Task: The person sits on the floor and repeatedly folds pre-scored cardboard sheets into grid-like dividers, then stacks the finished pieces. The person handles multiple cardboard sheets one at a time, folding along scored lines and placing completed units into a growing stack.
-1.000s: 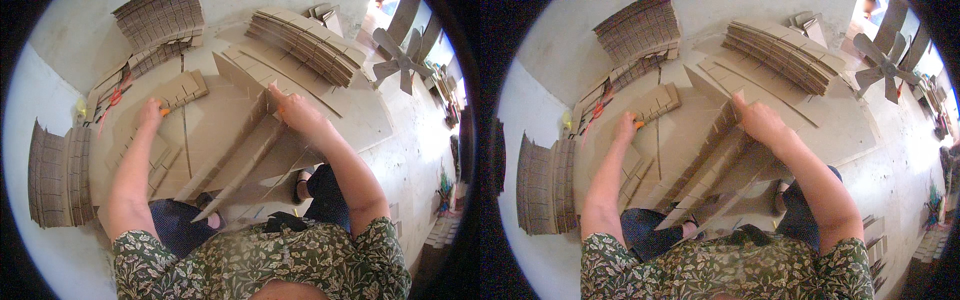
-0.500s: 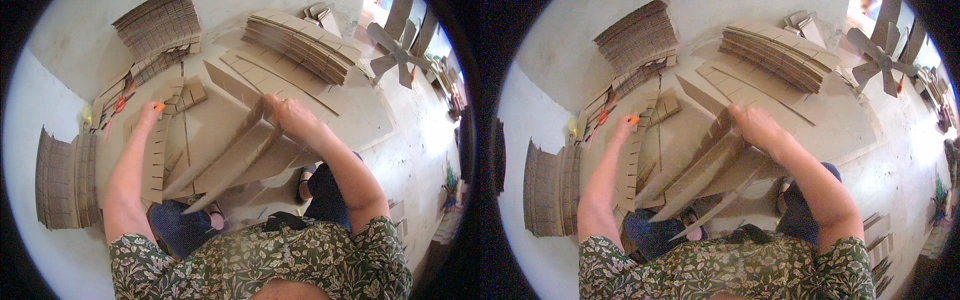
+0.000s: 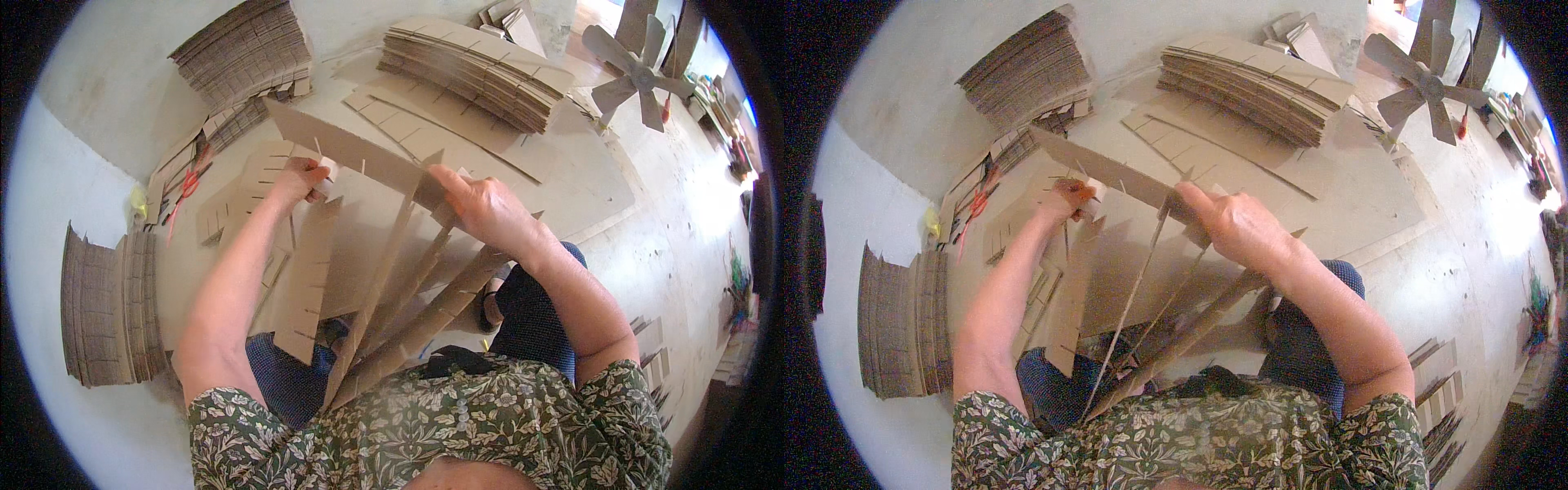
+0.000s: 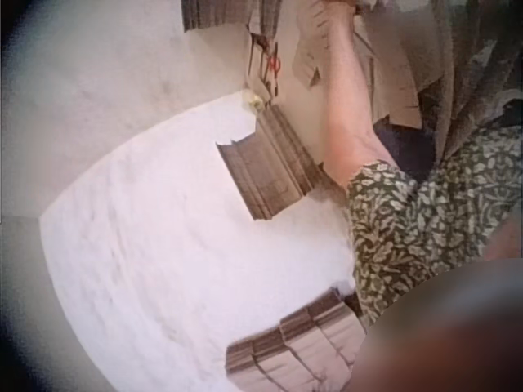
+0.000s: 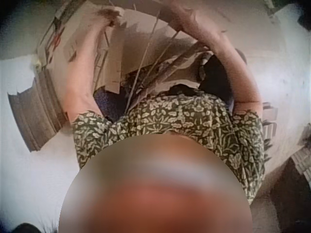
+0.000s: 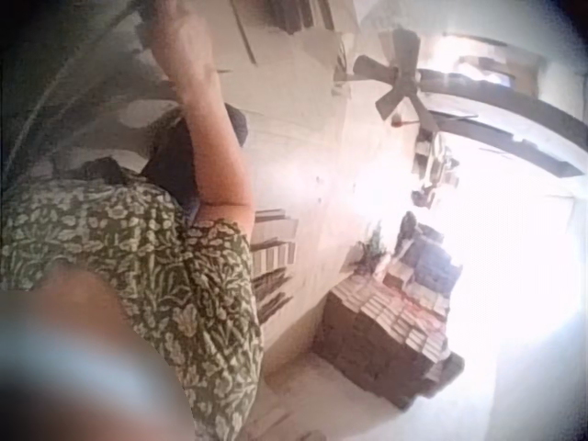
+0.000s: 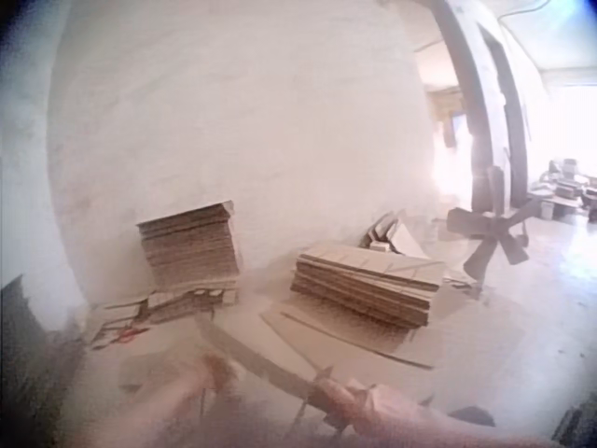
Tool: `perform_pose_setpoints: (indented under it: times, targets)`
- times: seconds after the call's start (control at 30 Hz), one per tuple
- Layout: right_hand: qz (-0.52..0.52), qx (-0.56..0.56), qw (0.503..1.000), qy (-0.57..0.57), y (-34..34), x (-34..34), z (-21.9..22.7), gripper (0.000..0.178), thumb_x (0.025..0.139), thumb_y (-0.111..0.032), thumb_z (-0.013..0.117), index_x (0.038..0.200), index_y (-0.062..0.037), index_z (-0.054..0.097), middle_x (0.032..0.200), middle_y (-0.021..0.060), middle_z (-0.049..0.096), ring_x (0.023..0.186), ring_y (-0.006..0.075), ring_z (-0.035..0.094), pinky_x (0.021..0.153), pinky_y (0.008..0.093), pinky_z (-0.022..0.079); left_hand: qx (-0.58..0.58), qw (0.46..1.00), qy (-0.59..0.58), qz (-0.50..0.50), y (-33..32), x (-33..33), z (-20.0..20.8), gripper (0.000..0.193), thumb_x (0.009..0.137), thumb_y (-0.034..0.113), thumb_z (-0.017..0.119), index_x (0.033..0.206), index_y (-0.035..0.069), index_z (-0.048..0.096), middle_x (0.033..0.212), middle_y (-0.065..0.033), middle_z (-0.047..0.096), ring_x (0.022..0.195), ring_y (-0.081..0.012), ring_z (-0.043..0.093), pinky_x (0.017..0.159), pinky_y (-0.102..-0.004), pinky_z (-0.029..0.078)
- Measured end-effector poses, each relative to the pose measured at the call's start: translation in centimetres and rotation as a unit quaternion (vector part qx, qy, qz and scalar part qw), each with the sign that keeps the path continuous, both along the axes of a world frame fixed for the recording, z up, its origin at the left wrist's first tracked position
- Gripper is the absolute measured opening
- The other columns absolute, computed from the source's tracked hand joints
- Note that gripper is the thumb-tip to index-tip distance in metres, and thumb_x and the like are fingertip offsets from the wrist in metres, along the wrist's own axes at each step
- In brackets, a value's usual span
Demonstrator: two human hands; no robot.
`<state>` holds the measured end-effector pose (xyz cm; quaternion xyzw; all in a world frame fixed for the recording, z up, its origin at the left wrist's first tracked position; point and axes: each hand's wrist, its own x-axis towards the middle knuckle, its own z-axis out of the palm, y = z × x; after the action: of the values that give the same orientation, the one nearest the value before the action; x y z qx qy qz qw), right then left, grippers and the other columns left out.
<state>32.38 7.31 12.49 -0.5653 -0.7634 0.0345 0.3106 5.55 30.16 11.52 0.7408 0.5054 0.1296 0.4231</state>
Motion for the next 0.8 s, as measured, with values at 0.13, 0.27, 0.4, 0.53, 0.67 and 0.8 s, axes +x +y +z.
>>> perform_pose_setpoints:
  times: [0.13,0.27,0.4,0.53,0.67,0.8]
  targets:
    - [-0.035,-0.028,0.999,-0.003,0.4,-0.2,0.1,0.036,0.082,-0.005,0.051,0.118,-0.0080,0.044,0.077,0.0211,0.064,0.072,0.0403,0.063,0.060,0.0487,0.050,-0.066,0.997,-0.031,-0.017,-3.7,3.2,0.8,0.025,0.089,0.020,0.061,0.097,-0.004,0.064,0.083,-0.0069,0.064,0.052,-0.0108,0.051,0.047,-0.0246,0.042]
    - [-0.037,-0.082,0.996,-0.014,0.6,-1.1,0.8,0.027,0.084,-0.007,0.051,0.111,-0.0069,0.044,0.075,0.0216,0.063,0.073,0.0409,0.063,0.060,0.0496,0.050,0.117,0.992,0.011,-0.051,-4.1,3.6,-0.2,0.021,0.089,0.017,0.059,0.093,-0.002,0.067,0.078,-0.0062,0.064,0.053,-0.0110,0.052,0.047,-0.0256,0.043]
    - [-0.024,-0.079,0.997,-0.011,0.9,-1.2,0.5,0.024,0.085,-0.007,0.051,0.108,-0.0061,0.045,0.074,0.0221,0.063,0.074,0.0419,0.063,0.061,0.0502,0.050,0.032,0.998,-0.007,-0.046,-4.7,3.5,0.0,0.021,0.090,0.019,0.060,0.091,-0.001,0.068,0.074,-0.0043,0.062,0.054,-0.0090,0.052,0.047,-0.0252,0.044]
    - [-0.032,-0.129,0.991,-0.035,1.6,-1.7,0.9,0.029,0.084,-0.006,0.050,0.114,-0.0055,0.046,0.075,0.0236,0.062,0.075,0.0423,0.063,0.064,0.0502,0.050,-0.012,0.998,-0.044,-0.052,-4.7,2.7,-0.3,0.025,0.090,0.026,0.064,0.093,0.002,0.067,0.072,-0.0003,0.060,0.057,-0.0063,0.053,0.049,-0.0229,0.044]
    - [-0.030,-0.127,0.991,-0.028,2.6,-1.1,-1.1,0.031,0.084,-0.007,0.051,0.115,-0.0058,0.047,0.075,0.0238,0.063,0.075,0.0426,0.062,0.066,0.0509,0.050,-0.028,0.992,-0.094,-0.082,-4.5,2.5,-0.4,0.027,0.089,0.029,0.064,0.093,0.003,0.067,0.071,0.0006,0.059,0.064,-0.0068,0.057,0.053,-0.0235,0.046]
    - [-0.074,-0.125,0.988,-0.052,2.9,-1.1,-0.3,0.029,0.082,-0.007,0.053,0.111,-0.0055,0.048,0.077,0.0231,0.064,0.076,0.0430,0.062,0.067,0.0516,0.050,0.097,0.995,-0.012,-0.015,0.7,-0.5,-3.4,0.041,0.090,0.038,0.062,0.105,0.000,0.064,0.093,-0.0071,0.066,0.082,-0.0189,0.063,0.074,-0.0354,0.050]
